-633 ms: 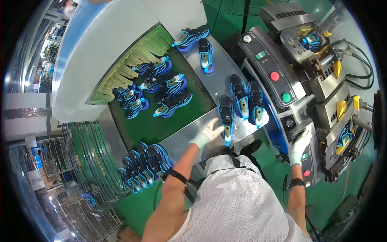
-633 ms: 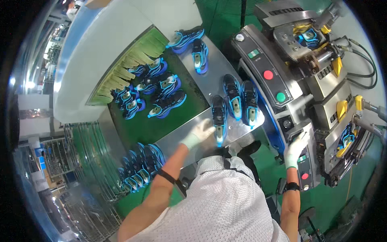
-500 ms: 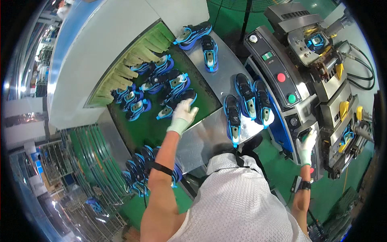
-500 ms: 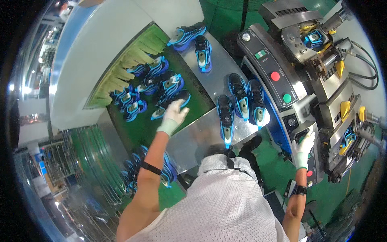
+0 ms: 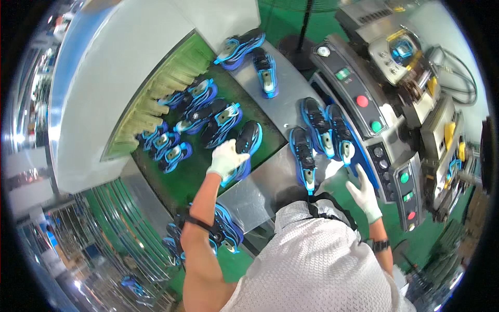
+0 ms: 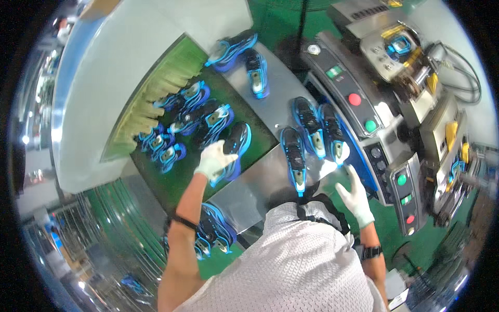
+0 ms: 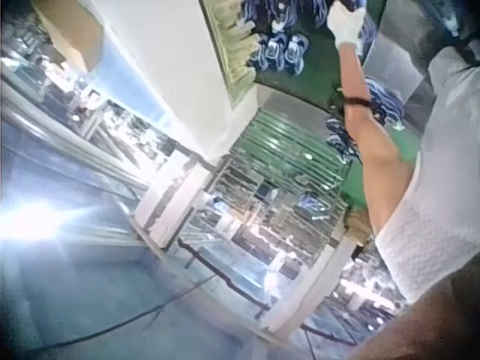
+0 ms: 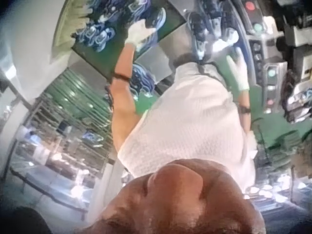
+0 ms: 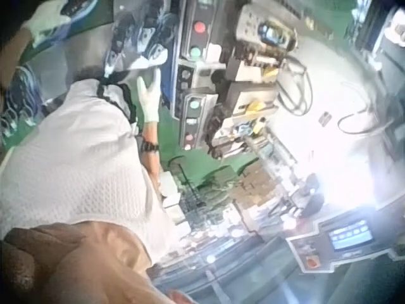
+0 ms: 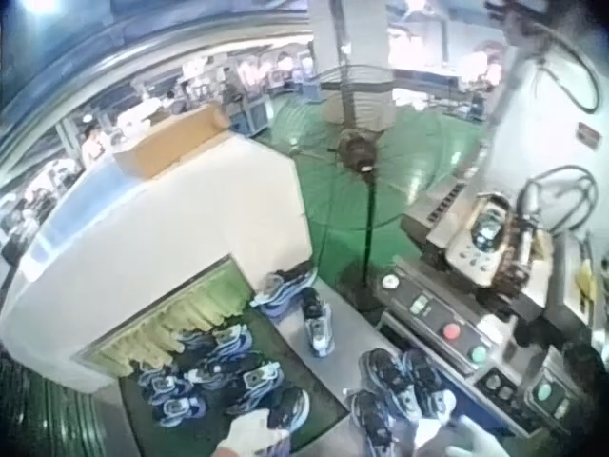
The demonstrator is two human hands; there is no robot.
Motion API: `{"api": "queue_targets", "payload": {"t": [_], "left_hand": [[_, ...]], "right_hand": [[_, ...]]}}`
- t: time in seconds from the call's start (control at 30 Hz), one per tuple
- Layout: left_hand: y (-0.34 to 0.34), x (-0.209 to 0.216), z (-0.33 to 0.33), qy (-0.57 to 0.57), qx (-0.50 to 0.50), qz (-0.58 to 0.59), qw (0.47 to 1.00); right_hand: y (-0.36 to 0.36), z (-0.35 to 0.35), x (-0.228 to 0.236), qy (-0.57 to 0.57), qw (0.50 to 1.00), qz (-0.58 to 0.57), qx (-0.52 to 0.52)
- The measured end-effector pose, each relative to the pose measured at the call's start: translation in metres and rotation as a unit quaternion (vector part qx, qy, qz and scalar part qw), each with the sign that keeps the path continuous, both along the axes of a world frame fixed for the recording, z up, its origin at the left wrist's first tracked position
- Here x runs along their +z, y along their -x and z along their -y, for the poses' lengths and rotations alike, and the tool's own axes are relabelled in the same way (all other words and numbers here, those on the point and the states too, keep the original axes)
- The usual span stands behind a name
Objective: Operating industrial machinery to process and shape athletic shoes on a production line.
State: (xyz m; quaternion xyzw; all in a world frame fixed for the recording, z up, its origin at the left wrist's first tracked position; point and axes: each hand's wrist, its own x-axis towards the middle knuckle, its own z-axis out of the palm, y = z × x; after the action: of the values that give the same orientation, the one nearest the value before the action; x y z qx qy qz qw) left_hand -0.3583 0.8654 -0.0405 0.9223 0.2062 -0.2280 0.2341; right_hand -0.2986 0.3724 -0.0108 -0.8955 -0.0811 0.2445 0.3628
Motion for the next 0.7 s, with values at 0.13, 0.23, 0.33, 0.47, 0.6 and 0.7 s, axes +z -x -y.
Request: {"api": "queue_targets", "payload": {"t": [0.13,0.23,0.33,0.47,0.6,0.7], "left_hand": [[-0.014,0.096,0.085,0.272,0.084,0.225,0.932],[-0.008,0.115,0.117,0.471,0.034,0.239,0.848],[-0.037,0.059,0.119,0.24,-0.243,0.505,0.793],[-0.185,0.172,0.231,0.467,-0.279,0.232,0.806],[-0.312,0.177,0.31,0.334,-0.259,0.365,0.83],[-0.418,0.164,0.361,0.384,-0.145,0.326,0.852]], "right_hand": [[-0.026,-0.057,0.018,-0.186,0.98,-0.052,-0.046],[-0.048,-0.067,0.048,-0.343,0.913,-0.219,0.033],[-0.047,-0.077,0.038,-0.51,0.788,-0.321,0.122],[-0.064,-0.008,0.049,-0.742,0.493,-0.437,-0.119],[-0.086,0.099,0.075,-0.679,0.657,-0.284,-0.162],[-0.089,0.132,0.112,-0.705,0.634,-0.175,-0.266]]}}
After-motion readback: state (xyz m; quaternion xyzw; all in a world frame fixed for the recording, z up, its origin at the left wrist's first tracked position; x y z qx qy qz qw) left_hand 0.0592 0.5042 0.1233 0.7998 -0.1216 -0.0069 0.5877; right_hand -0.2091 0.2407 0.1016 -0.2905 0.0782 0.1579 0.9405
